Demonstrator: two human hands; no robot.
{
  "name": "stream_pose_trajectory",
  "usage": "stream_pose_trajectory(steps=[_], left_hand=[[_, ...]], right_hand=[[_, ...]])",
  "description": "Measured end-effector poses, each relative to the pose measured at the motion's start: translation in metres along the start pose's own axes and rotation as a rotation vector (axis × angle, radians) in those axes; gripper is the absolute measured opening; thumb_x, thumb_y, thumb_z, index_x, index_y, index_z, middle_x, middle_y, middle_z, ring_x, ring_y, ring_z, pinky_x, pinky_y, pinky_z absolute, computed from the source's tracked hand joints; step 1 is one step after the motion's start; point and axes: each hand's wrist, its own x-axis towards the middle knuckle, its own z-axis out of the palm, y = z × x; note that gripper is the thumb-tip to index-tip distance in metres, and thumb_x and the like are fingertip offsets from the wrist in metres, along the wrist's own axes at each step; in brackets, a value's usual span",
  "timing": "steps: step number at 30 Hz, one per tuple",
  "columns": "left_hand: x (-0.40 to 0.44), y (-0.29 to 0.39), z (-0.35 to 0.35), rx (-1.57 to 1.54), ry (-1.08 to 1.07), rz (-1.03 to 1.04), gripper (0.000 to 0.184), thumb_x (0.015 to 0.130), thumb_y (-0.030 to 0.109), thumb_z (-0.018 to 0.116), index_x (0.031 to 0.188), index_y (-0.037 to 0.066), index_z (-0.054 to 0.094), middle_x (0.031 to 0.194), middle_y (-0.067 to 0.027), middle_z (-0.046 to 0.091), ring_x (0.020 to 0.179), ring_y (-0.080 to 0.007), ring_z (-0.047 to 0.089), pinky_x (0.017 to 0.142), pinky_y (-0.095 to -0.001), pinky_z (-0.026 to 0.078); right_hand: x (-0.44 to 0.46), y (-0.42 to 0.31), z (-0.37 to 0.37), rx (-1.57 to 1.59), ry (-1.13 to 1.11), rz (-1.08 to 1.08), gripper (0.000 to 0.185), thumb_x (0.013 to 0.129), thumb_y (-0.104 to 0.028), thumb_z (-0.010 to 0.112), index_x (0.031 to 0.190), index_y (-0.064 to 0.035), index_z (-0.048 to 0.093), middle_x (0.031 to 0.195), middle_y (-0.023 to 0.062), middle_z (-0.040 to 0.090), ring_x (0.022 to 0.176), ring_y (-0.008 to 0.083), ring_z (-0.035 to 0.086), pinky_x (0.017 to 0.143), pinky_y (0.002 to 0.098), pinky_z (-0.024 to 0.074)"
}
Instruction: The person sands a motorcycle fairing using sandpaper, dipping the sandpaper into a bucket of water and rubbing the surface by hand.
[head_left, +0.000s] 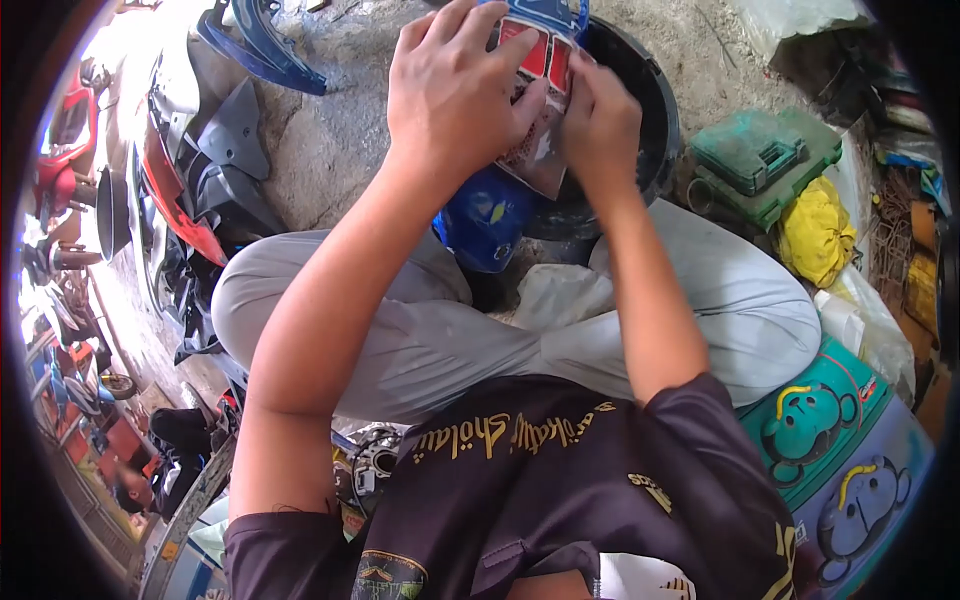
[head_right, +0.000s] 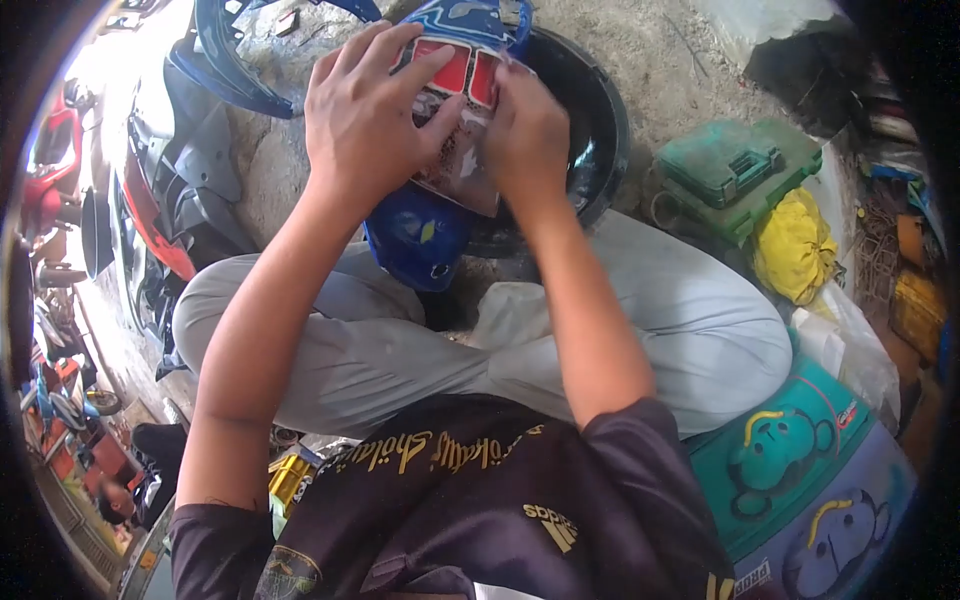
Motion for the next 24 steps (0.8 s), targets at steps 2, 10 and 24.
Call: stream_pose_trajectory(steps=[2, 10, 24], left_hand=[[0.003, 0.001, -0.001, 0.009, 0.013, 0.011, 0.039, 0.082, 0.039, 0.085, 0.117, 0.022, 0.083, 0.135, -0.0056, 0.072, 0.132, -0.0282, 0.064, 0.106, -0.0477, 0.049], [0.001, 0.0, 0.001, 0.028, 0.006, 0.016, 0.039, 0.082, 0.039, 0.085, 0.118, 0.022, 0.083, 0.136, -0.0059, 0.072, 0.131, -0.0278, 0.065, 0.107, -0.0467, 0.05], [0.004, 0.0, -0.001, 0.004, 0.001, 0.018, 0.039, 0.084, 0.036, 0.083, 0.119, 0.02, 0.082, 0.134, -0.0072, 0.072, 0.131, -0.0301, 0.064, 0.108, -0.0479, 0.048]], right_hand=[[-0.027, -0.007, -0.004, -0.048, 0.018, -0.075, 0.02, 0.105, -0.004, 0.061, 0.117, 0.0017, 0.076, 0.101, 0.0248, 0.076, 0.096, 0.0427, 0.077, 0.084, 0.0442, 0.0594], [0.011, 0.013, 0.001, -0.025, -0.043, -0.005, 0.024, 0.103, -0.004, 0.058, 0.119, 0.0024, 0.075, 0.11, 0.0266, 0.076, 0.102, 0.0468, 0.074, 0.088, 0.0498, 0.0596], [-0.042, -0.013, -0.011, 0.021, -0.018, 0.034, 0.025, 0.109, -0.013, 0.058, 0.117, 0.0014, 0.077, 0.108, 0.0266, 0.076, 0.098, 0.0442, 0.076, 0.086, 0.0464, 0.0603]])
